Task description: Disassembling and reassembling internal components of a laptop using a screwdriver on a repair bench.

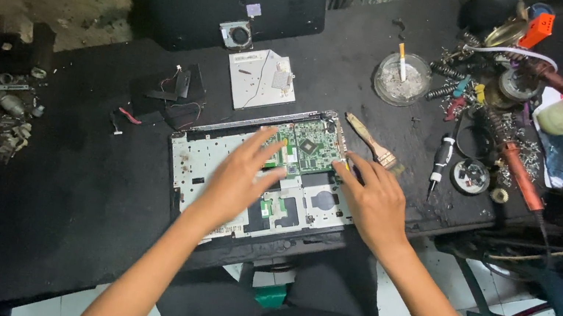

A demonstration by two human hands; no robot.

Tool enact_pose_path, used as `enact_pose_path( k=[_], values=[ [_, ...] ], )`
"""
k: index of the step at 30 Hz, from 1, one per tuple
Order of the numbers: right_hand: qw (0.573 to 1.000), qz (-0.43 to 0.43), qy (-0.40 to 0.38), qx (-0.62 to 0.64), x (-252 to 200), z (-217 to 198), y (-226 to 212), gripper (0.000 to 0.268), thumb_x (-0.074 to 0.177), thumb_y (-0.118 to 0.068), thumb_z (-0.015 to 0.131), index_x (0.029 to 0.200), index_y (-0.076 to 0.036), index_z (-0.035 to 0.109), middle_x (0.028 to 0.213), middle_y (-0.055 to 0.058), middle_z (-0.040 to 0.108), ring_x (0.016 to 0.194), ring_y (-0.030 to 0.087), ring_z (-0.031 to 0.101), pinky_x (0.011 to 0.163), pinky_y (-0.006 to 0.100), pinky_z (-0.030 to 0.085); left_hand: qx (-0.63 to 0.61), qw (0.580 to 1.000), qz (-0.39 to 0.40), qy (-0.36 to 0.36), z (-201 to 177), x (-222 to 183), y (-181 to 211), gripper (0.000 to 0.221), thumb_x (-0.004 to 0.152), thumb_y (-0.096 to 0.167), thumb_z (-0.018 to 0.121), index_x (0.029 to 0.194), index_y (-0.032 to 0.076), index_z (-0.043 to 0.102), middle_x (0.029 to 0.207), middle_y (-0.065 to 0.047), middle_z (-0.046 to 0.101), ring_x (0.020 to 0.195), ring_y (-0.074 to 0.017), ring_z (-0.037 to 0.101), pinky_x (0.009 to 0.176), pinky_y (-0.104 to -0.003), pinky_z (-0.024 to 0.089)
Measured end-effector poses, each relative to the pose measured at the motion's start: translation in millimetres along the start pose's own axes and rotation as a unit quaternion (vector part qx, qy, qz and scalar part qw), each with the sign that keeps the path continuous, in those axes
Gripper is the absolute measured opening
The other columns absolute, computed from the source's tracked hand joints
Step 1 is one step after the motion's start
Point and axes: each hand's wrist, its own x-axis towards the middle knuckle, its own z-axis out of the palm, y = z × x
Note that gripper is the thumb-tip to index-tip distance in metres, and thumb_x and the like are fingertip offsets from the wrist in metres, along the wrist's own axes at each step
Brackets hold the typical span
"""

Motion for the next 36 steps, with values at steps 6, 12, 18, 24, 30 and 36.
enact_pose_path(
  k=[6,12,18,24,30,36],
  values=[
    [0.983,0.101,-0.081,0.134,16,-30,-7,0.031,0.094,-0.016,0.074,0.125,-0.009,0.075,0.112,0.015,0.077,0.108,0.029,0.073,0.093,0.039,0.055,0.030,1.000,0.009,0.001,42,-9,-28,0.048,0.104,0.027,0.057,0.147,0.007,0.051,0.158,-0.020,0.040,0.149,-0.0349,0.031,0.123,-0.050,0.026],
    [0.949,0.182,-0.102,0.237,20,-27,-12,0.035,0.097,-0.012,0.069,0.132,-0.003,0.070,0.121,0.020,0.074,0.116,0.036,0.070,0.095,0.045,0.056,0.028,1.000,0.000,-0.012,44,-10,-31,0.047,0.105,0.027,0.053,0.149,0.010,0.049,0.162,-0.016,0.035,0.153,-0.0308,0.025,0.125,-0.047,0.020],
    [0.975,0.121,-0.094,0.159,17,-23,-14,0.038,0.095,-0.016,0.072,0.130,-0.002,0.070,0.126,0.019,0.071,0.123,0.035,0.064,0.101,0.045,0.051,0.027,1.000,0.002,-0.003,44,-11,-31,0.051,0.104,0.036,0.052,0.148,0.010,0.051,0.161,-0.014,0.037,0.152,-0.0306,0.027,0.125,-0.048,0.020],
    [0.988,0.076,-0.103,0.088,17,-16,-15,0.035,0.098,-0.009,0.066,0.132,-0.003,0.069,0.133,0.016,0.069,0.129,0.033,0.059,0.108,0.045,0.043,0.038,0.999,0.010,0.017,53,-10,-46,0.053,0.100,0.042,0.060,0.144,0.013,0.055,0.154,-0.012,0.045,0.147,-0.0301,0.036,0.122,-0.049,0.029],
    [0.995,0.053,-0.082,0.007,21,-10,-19,0.032,0.100,-0.023,0.069,0.126,-0.005,0.073,0.123,0.013,0.072,0.125,0.030,0.060,0.115,0.050,0.036,0.063,0.998,0.009,-0.018,47,-10,-31,0.065,0.104,0.047,0.050,0.153,0.006,0.042,0.164,-0.019,0.028,0.154,-0.0347,0.020,0.125,-0.049,0.016],
    [0.996,0.061,-0.060,0.004,18,-1,-16,0.033,0.098,-0.029,0.071,0.122,-0.006,0.074,0.119,0.011,0.072,0.122,0.030,0.061,0.117,0.052,0.034,0.054,0.998,0.007,-0.015,45,-11,-33,0.062,0.102,0.046,0.054,0.150,0.007,0.047,0.162,-0.016,0.036,0.153,-0.0323,0.025,0.126,-0.047,0.018]
  ],
)
